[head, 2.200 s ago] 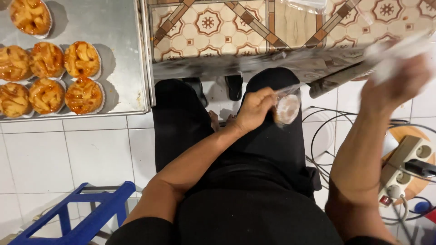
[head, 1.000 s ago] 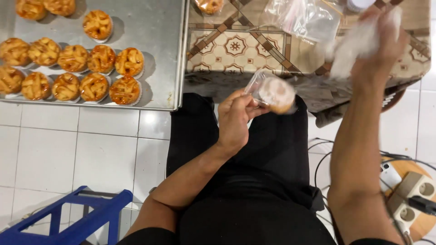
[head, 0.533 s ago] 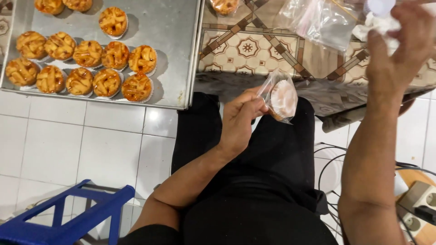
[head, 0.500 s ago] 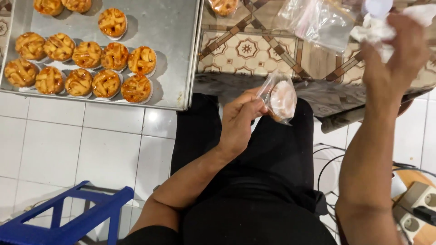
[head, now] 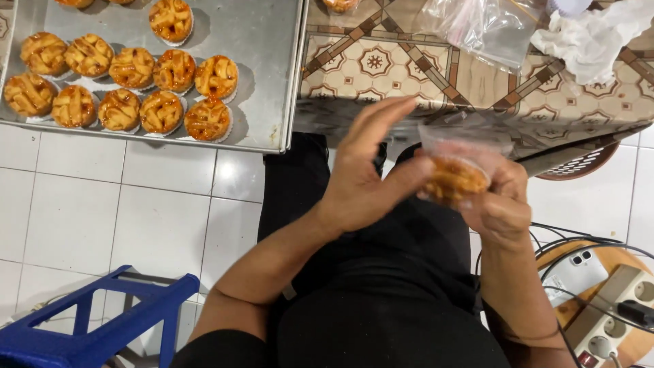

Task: The person picks up small cooked pies from a metal tray, places each pie into a plastic bag, and then folds the bag closed while using a toothpick to secure or adjust the packaging.

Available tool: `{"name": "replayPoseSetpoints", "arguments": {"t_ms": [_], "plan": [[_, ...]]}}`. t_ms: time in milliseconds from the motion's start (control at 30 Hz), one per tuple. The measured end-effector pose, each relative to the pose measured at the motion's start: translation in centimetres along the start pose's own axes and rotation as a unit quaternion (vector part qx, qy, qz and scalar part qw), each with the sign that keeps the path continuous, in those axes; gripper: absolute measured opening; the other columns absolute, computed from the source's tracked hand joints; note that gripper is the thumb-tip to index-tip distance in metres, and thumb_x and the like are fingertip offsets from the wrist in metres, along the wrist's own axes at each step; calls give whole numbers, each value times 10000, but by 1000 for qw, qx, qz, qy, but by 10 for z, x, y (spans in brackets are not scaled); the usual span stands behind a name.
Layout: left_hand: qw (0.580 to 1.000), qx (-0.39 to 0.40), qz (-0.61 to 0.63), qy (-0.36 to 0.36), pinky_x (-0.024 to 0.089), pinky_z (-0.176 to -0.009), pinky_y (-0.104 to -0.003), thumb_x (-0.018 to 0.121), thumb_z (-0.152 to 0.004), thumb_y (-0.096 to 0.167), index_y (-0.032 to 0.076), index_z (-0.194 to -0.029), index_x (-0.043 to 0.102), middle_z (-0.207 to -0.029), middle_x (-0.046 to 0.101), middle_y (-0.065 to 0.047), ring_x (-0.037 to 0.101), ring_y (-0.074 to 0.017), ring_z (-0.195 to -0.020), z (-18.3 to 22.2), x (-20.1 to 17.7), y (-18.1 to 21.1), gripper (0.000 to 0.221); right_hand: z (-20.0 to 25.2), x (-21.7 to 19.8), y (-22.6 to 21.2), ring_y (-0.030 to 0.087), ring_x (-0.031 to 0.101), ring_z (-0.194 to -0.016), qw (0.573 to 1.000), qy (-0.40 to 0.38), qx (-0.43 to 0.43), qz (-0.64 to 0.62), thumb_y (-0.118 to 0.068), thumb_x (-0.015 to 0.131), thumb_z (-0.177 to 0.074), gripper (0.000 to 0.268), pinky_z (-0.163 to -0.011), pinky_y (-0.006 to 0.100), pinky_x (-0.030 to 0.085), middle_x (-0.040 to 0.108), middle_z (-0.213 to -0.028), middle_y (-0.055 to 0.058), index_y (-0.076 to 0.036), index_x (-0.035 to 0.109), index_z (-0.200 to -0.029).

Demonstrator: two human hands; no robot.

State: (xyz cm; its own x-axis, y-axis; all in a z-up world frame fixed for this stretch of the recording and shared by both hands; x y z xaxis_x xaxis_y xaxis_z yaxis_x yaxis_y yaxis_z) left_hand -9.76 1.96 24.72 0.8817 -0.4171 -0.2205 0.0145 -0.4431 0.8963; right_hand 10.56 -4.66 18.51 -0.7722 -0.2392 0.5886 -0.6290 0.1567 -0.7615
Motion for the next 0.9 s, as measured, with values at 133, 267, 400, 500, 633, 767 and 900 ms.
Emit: {"name": "replayPoseSetpoints", "arguments": {"t_ms": [133, 267, 400, 500, 633, 767, 900], "plan": [[993, 14, -113, -39, 418, -1277, -474, 760, -866, 282, 101, -1524, 421, -1561, 443, -148, 499, -313, -1449, 5, 8, 29, 762, 6, 28, -14, 308, 721, -1104, 982, 37, 2, 183, -72, 707, -662, 737, -1032, 386, 608, 678, -1285, 237, 66, 564, -1372], [996, -4, 45, 80, 519, -877, -305, 696, -942, 71, 0, -1095, 582, -1099, 588, -110, 572, -202, -962, 16, 8, 47, 203, 5, 50, -20, 414, 590, -1243, 758, 62, -194, 619, -35, 716, -676, 660, -1115, 498, 503, 588, -1345, 275, 74, 584, -1313], [969, -184, 164, 1, 334, -514, -185, 674, -939, 238, 64, -811, 610, -673, 513, 56, 396, -26, -594, 29, 15, 40, 225, 7, 39, -13, 494, 505, -1270, 638, 60, -289, 711, -156, 789, -843, 535, -1056, 610, 495, 442, -1383, 317, 84, 591, -1279], [966, -190, 175, 21, 395, -533, -182, 684, -908, 105, 44, -795, 610, -667, 548, 33, 453, -35, -590, 34, 29, 28, 149, 13, 35, -9, 465, 447, -1311, 619, 74, -282, 729, -74, 836, -841, 531, -1040, 564, 510, 360, -1438, 261, 67, 583, -1286], [975, -200, 92, 33, 414, -491, -227, 615, -894, 65, -9, -797, 644, -632, 584, -11, 477, -71, -545, 40, 55, -16, 126, 36, 22, 12, 481, 410, -1315, 612, 114, -230, 748, -67, 847, -801, 610, -1017, 575, 484, 338, -1457, 308, 77, 552, -1316], [967, -255, -20, 22, 454, -496, -345, 679, -812, 144, 54, -774, 725, -586, 652, -50, 586, -208, -556, 62, 97, -103, 108, 71, -3, 58, 505, 499, -1133, 578, 193, -122, 783, -50, 852, -705, 662, -934, 542, 492, 390, -1384, 353, 100, 551, -1276], [968, -251, 16, -6, 500, -541, -371, 664, -818, 83, 61, -778, 750, -606, 686, -120, 684, -236, -603, 88, 118, -167, 97, 102, -5, 81, 527, 579, -970, 597, 207, -15, 775, -296, 854, -705, 718, -849, 607, 473, 480, -1209, 324, 52, 569, -1264]]}}
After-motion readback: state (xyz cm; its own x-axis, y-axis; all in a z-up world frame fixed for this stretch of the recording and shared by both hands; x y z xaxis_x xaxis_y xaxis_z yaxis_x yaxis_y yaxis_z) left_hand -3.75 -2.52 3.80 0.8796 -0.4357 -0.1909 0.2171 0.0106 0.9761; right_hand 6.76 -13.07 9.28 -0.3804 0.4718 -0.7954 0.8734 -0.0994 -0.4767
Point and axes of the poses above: each hand's wrist, its own z-axis away from the middle knuckle, its own x-axis out of the palm, y = z × x, the point moved 1 cm from there along -z, towards the middle knuckle
